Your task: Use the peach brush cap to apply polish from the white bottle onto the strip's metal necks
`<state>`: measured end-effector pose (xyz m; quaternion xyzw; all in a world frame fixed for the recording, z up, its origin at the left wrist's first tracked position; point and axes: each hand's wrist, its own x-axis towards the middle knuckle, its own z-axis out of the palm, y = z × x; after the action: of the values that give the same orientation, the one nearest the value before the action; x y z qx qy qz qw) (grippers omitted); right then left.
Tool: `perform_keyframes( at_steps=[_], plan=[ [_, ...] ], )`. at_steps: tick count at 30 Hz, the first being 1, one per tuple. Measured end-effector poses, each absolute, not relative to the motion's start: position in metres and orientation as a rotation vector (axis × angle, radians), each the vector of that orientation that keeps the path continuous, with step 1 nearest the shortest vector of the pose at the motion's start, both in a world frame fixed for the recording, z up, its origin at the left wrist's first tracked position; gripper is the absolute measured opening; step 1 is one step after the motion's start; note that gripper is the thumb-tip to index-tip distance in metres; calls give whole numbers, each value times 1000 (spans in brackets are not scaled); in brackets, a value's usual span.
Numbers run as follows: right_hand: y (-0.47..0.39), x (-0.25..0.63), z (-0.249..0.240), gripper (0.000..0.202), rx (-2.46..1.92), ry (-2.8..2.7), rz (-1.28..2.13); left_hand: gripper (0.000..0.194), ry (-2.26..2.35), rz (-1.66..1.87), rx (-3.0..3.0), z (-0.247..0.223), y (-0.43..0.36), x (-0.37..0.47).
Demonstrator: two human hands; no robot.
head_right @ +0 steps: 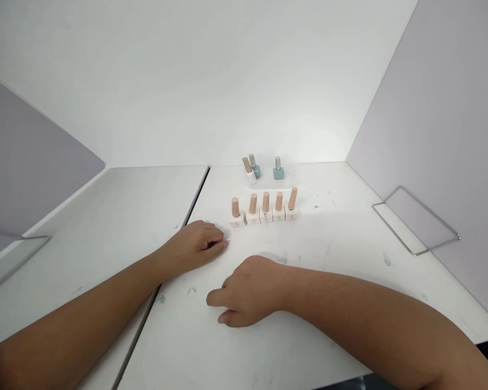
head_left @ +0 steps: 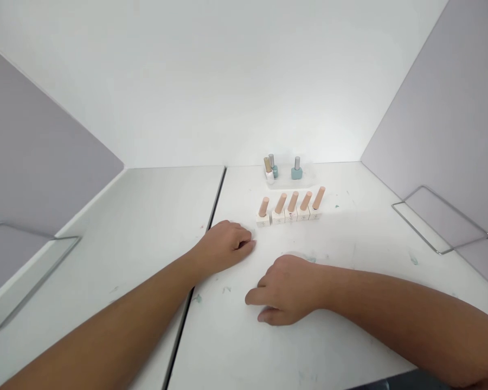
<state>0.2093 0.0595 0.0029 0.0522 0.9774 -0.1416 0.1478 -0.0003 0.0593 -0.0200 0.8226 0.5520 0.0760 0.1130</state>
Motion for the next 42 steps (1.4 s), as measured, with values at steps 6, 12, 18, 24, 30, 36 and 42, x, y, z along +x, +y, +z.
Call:
perform_keyframes(
  at_steps=[6, 12, 18, 24, 30, 36, 42],
  plan=[
    [59, 209, -1, 28, 141, 2841, -411, 35, 1604, 242, 2419, -20, 59, 0],
    [60, 210, 1, 28, 149, 2839, -410, 36, 1597, 278, 2426, -21, 60, -1],
    [59, 209, 2, 28, 147, 2832, -415, 36, 1590, 275, 2427, -20, 59, 0],
    [60, 210, -1, 28, 137, 2866, -426, 35, 1595, 292, 2420, -20, 58, 1],
    [58, 210, -1, 27, 116, 2874, -359, 36, 1633, 278, 2390, -20, 57, 2],
    [58, 213, -14, 28, -93, 3198, -144, 38, 1667, 278, 2364, -19, 56, 4],
    [58, 215, -15, 30, -347, 3301, -112, 38, 1672, 285, 2359, -18, 56, 5]
  ],
)
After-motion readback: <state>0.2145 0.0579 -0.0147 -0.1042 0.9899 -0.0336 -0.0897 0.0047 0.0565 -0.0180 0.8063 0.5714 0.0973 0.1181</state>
